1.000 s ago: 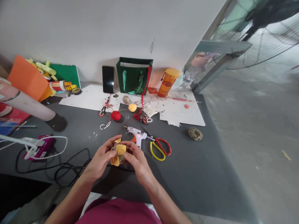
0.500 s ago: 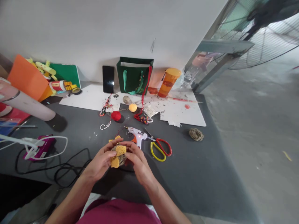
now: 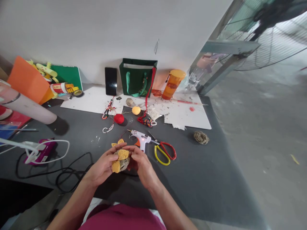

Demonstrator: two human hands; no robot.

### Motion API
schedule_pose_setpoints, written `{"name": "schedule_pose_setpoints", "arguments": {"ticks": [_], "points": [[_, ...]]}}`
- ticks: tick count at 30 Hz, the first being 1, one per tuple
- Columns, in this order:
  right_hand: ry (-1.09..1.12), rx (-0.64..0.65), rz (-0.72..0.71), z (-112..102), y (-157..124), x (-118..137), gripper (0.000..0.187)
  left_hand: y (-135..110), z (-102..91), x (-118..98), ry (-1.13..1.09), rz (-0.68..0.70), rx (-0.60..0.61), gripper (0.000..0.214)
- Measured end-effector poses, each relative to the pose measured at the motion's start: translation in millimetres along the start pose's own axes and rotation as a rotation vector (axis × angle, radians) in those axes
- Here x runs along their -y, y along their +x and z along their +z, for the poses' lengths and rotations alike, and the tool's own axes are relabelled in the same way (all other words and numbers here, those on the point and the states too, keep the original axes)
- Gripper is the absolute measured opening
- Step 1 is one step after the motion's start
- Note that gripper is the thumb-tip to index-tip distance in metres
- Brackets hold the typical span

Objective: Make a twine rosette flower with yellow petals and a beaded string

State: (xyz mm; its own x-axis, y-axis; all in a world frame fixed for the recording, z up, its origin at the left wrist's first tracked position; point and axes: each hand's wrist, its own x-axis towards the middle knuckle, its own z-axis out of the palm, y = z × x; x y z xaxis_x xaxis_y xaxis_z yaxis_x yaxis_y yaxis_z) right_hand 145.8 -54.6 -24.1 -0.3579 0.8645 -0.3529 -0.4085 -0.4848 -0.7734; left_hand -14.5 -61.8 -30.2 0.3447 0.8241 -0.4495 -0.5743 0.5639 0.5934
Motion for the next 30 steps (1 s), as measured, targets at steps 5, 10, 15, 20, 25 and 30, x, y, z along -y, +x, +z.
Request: {"name": "schedule_pose_setpoints", "arguments": {"ticks": [5, 10, 15, 20, 25, 30], "points": [[-0.09, -0.086, -0.008, 2.4, 1.0, -2.7, 0.033, -1.0, 4.1, -3.8, 0.021, 0.037, -0.052, 0.042], [-0.006, -0.144, -0.04, 4.6, 2.4, -4.3, 0.034, -2.4, 6.2, -3.4, 0.073, 0.089, -0.123, 0.052], [-0.086, -0.167, -0.138, 6.6, 2.6, -8.1, 0.031, -1.9, 11.8, 4.2, 0.221, 0.21, -0.171, 0.073], [-0.114, -0.161, -0.171, 5.4, 0.3, -13.7, 0.03, 1.1, 15.1, 6.3, 0.247, 0.233, -0.205, 0.068], [-0.117, -0.147, -0.171, 5.0, -0.7, -13.9, 0.026, -0.2, 13.4, 4.6, 0.276, 0.231, -0.157, 0.068], [-0.132, -0.186, -0.204, 5.7, 0.0, -15.7, 0.024, -1.6, 12.7, 4.6, 0.275, 0.231, -0.115, 0.071]]}}
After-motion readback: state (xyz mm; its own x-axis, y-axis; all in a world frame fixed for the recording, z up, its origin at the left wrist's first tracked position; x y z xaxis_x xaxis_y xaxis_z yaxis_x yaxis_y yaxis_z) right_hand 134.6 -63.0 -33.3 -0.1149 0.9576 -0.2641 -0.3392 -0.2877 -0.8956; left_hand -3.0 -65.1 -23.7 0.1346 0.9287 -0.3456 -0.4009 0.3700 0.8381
